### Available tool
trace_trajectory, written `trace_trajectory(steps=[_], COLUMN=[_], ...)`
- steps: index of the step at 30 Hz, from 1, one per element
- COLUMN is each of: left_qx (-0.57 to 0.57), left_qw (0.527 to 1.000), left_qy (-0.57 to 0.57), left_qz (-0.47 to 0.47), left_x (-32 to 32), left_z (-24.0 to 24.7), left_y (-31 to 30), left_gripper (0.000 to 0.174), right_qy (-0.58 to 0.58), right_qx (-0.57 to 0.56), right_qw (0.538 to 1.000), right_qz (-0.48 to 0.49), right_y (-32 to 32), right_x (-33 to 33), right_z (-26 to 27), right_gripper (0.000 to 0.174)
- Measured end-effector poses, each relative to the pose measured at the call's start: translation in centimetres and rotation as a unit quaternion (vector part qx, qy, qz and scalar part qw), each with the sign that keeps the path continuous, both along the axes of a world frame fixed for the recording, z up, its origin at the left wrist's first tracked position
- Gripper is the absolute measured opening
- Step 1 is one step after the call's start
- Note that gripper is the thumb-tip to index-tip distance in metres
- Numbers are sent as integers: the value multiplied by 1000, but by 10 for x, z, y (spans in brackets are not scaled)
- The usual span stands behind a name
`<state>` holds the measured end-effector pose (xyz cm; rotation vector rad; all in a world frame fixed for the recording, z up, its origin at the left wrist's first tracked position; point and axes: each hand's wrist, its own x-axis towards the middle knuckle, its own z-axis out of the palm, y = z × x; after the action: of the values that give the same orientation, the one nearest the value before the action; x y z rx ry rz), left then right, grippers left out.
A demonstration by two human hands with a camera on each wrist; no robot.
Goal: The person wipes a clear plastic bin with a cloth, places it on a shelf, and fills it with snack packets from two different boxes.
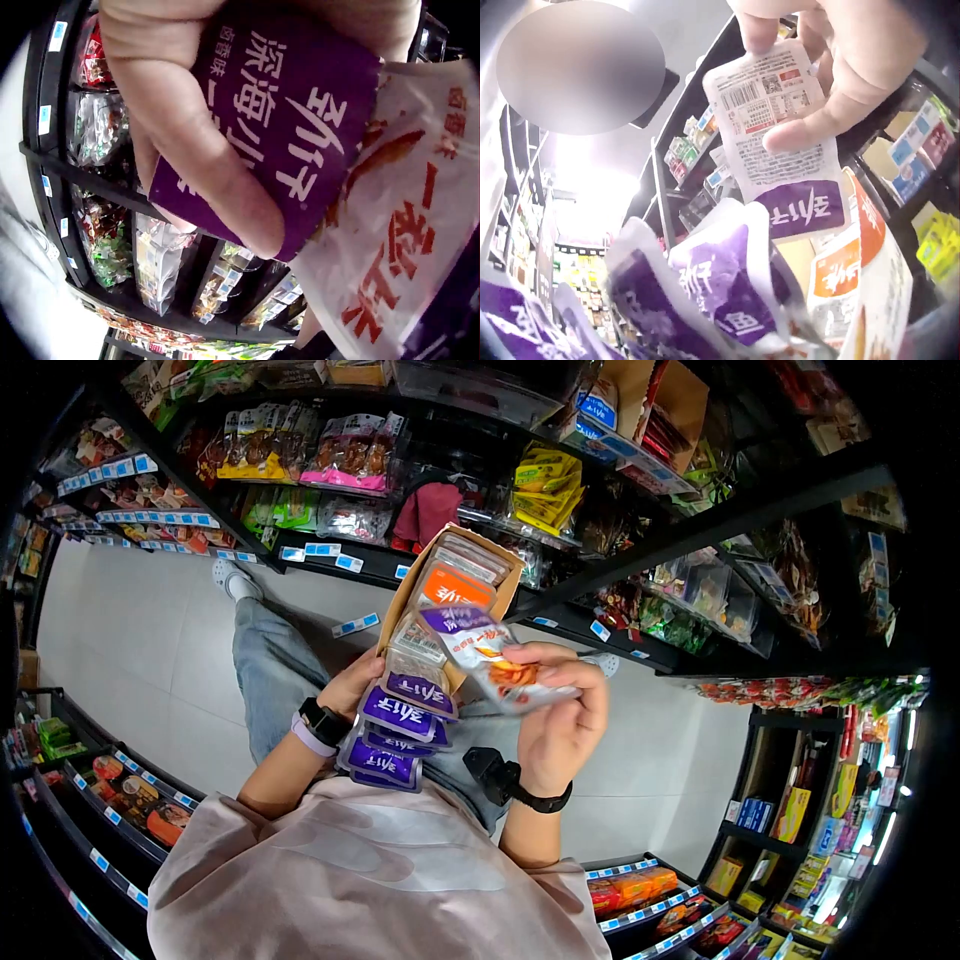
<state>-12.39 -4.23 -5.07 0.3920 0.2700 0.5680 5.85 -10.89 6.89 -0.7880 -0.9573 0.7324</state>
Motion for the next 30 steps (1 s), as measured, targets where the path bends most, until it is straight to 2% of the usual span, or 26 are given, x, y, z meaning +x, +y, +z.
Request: trace_trajectory(steps=[2, 4, 6, 8, 9, 10, 13, 16, 18, 20, 21, 22, 25, 26, 28, 30], left_qx=[2, 3, 3, 6, 6, 12, 17, 17, 18, 11, 11, 14, 18, 18, 23, 27], left_qw=[1000, 1000, 999, 999, 999, 999, 999, 999, 999, 999, 999, 999, 999, 999, 999, 998], left_qy=[26, 28, 31, 46, 46, 47, 46, 40, 36, 40, 39, 35, 38, 45, 46, 46], left_qz=[8, 8, 9, 5, 5, 7, 8, 6, 6, 2, 2, 3, 7, 10, 13, 18], left_x=[-2, -3, -4, -4, -4, -4, -4, -4, -4, -3, -3, -2, -2, -3, -2, -2], left_z=[7, 6, 6, 6, 6, 7, 7, 6, 6, 2, -2, -7, -5, -2, 3, 8], left_y=[-2, -2, -2, -2, -2, -2, -1, -2, -2, -2, -2, -2, -3, -4, -4, -5], left_gripper=[78, 78, 78, 77, 77, 76, 74, 73, 72, 69, 69, 67, 64, 63, 64, 64], right_qy=[-25, -87, -82, -50, -33, -33, 106, 154, 164, 156, 156, 156, 24, 24, -79, -92], right_qx=[24, -24, -38, -19, -28, -28, -72, -69, -57, -92, -12, -11, -58, -58, -106, -109], right_qw=[999, 996, 996, 998, 999, 999, 991, 984, 985, 983, 983, 983, 998, 998, 990, 987], right_qz=[37, -4, -3, -24, -12, -13, 38, 55, 22, 23, 93, 93, 28, 28, 56, 77], right_y=[1, -1, -2, 1, 1, 1, 1, 1, 0, -8, -1, 1, 2, 3, 4, 5], right_x=[4, 2, -3, -8, -9, -10, -14, -10, -10, 0, 1, 1, -3, -3, -4, -5], right_z=[-4, -10, -13, -18, -20, -18, -9, -8, -10, -23, -24, -24, -20, -20, -19, -21], right_gripper=[26, 20, 24, 44, 67, 67, 92, 92, 92, 81, 59, 59, 31, 31, 27, 26])
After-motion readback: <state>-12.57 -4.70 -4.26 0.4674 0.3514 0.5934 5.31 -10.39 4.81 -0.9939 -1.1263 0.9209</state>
